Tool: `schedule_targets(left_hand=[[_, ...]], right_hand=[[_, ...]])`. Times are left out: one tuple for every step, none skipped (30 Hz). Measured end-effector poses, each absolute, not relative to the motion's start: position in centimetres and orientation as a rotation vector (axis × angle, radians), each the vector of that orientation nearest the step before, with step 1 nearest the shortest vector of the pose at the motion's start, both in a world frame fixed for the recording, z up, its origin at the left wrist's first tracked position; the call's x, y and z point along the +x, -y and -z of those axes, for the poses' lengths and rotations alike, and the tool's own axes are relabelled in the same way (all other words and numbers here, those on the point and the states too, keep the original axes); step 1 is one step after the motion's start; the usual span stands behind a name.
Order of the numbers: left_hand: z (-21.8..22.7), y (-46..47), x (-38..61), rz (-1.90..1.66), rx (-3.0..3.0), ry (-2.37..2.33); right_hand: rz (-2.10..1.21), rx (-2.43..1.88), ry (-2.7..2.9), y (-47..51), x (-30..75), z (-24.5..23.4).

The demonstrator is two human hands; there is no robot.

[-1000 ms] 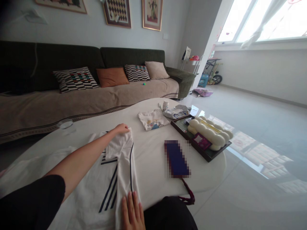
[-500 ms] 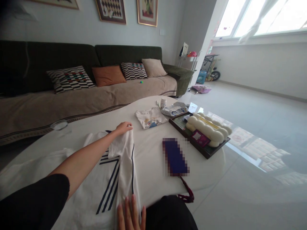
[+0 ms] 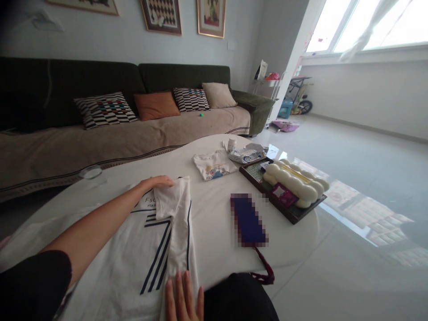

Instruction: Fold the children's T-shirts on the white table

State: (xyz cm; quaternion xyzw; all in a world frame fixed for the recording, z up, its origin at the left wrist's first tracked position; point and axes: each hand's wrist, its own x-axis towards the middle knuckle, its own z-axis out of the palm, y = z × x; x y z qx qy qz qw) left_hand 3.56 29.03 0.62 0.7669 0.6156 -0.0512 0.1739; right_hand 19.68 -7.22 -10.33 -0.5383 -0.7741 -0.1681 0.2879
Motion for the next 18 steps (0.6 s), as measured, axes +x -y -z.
schedule_targets(left_hand=[[-0.6,-28.8,3.3,0.138,2.180,-1.760],[-0.5,-28.6,3.2,0.118,2.190,-1.775],[-0.3,-28.4,3.1,0.087,2.203,-1.791],[0.0,-28.1,3.0,0.050,2.215,-1.812],[0.2,-27.9,2.8,0.011,2.222,-1.839],[0.5,-27.6,2.6,-0.029,2.222,-1.875],[0.7,-27.3,2.2,-0.068,2.214,-1.922],[0.9,-27.1,1.5,-0.108,2.197,-1.977],[1.0,-26.8,0.7,-0.148,2.171,-2.038],[1.0,-26.5,-0.5,-0.189,2.139,-2.100],[0.9,-26.2,-1.9,-0.228,2.099,-2.161],[0.8,-25.9,-3.5,-0.262,2.053,-2.216],[0.7,-25.5,-5.2,-0.289,2.004,-2.264],[0.6,-25.1,-6.9,-0.309,1.953,-2.301],[0.5,-24.7,-8.6,-0.321,1.904,-2.324],[0.4,-24.2,-10.2,-0.329,1.859,-2.329],[0.4,-23.7,-11.5,-0.337,1.817,-2.316],[0.4,-23.3,-12.7,-0.346,1.782,-2.290]], right_hand=[[0.488,-1.397,2.133,7.1,20.0,10.3],[0.517,-1.368,2.183,7.1,20.3,10.3],[0.532,-1.354,2.217,7.1,20.6,10.3],[0.532,-1.350,2.233,7.1,20.7,10.3],[0.515,-1.362,2.230,7.2,20.6,10.4],[0.485,-1.381,2.212,7.3,20.5,10.6],[0.443,-1.406,2.184,7.4,20.3,10.7],[0.395,-1.437,2.151,7.5,20.0,10.9],[0.351,-1.468,2.117,7.7,19.7,11.0],[0.315,-1.498,2.086,7.8,19.4,11.2],[0.289,-1.518,2.068,7.9,19.1,11.3],[0.273,-1.520,2.065,8.0,18.9,11.3],[0.262,-1.519,2.065,8.1,18.8,11.3],[0.254,-1.518,2.064,8.1,18.8,11.2],[0.246,-1.519,2.063,8.2,18.8,11.1],[0.241,-1.520,2.063,8.2,18.9,11.0],[0.241,-1.522,2.062,8.1,19.1,10.9],[0.247,-1.525,2.058,8.1,19.2,10.8]])
